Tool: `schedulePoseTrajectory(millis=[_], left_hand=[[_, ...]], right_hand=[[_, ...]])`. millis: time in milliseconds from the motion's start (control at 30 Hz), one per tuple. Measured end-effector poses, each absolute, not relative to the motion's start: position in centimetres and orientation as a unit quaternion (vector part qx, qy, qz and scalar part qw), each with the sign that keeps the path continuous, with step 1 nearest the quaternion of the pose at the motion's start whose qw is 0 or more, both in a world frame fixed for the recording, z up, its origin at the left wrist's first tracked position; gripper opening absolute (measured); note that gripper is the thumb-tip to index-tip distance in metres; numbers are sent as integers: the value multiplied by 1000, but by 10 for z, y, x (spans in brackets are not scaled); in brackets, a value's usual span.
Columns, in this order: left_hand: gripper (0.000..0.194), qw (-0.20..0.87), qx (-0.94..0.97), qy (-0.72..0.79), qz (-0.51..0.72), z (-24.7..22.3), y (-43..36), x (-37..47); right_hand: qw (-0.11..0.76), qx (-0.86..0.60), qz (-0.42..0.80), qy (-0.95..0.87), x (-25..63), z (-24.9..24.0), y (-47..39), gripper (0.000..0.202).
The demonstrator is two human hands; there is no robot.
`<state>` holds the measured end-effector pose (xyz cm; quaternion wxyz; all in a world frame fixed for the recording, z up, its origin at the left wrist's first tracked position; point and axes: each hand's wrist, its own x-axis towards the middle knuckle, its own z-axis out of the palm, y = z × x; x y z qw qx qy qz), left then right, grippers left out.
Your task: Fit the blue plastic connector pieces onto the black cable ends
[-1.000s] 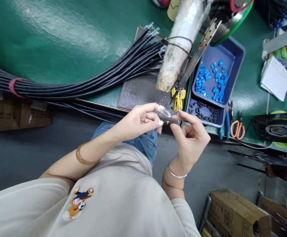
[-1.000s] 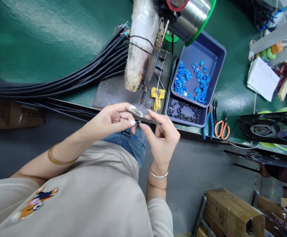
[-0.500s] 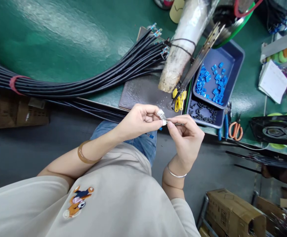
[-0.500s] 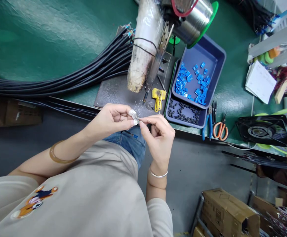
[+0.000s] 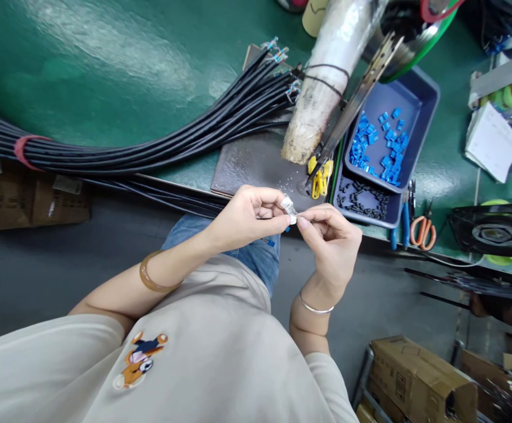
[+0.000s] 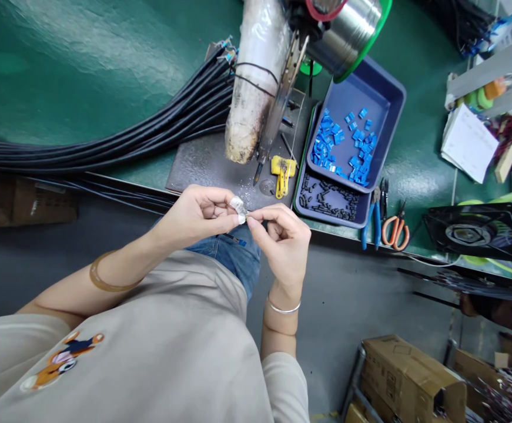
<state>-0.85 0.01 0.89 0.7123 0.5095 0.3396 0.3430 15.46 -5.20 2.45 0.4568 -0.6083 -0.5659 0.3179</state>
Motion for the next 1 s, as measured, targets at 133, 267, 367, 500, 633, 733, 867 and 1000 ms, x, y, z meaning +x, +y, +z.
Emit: schedulePoseTrajectory(millis=[133, 267, 367, 500, 633, 733, 867, 1000], left_hand=[[15, 706, 517, 340, 344, 7, -1, -8], [13, 701, 516, 333, 362, 7, -4, -5], [9, 675, 528, 336, 391, 6, -7, -2], [11, 631, 550, 370, 403, 6, -12, -3], [13, 664, 531, 365, 380, 11, -13, -6], [11, 701, 502, 348, 368, 17, -9, -10], [11, 749, 457, 331, 346, 22, -4, -13], [13, 766, 446, 318, 337, 21, -2, -14]], right_hand=[[452, -612, 286, -582, 153, 29, -53, 3], [444, -625, 251, -592, 150, 31, -54, 5], [456, -631, 240, -579, 147, 29, -54, 6], [462, -645, 214, -570, 140, 25, -54, 8], [471, -619, 141, -613, 137, 23, -57, 6], [494, -619, 155, -591, 142, 24, -58, 9], [509, -629, 99, -579, 150, 27, -60, 3], [440, -584, 24, -682, 149, 28, -63, 27]])
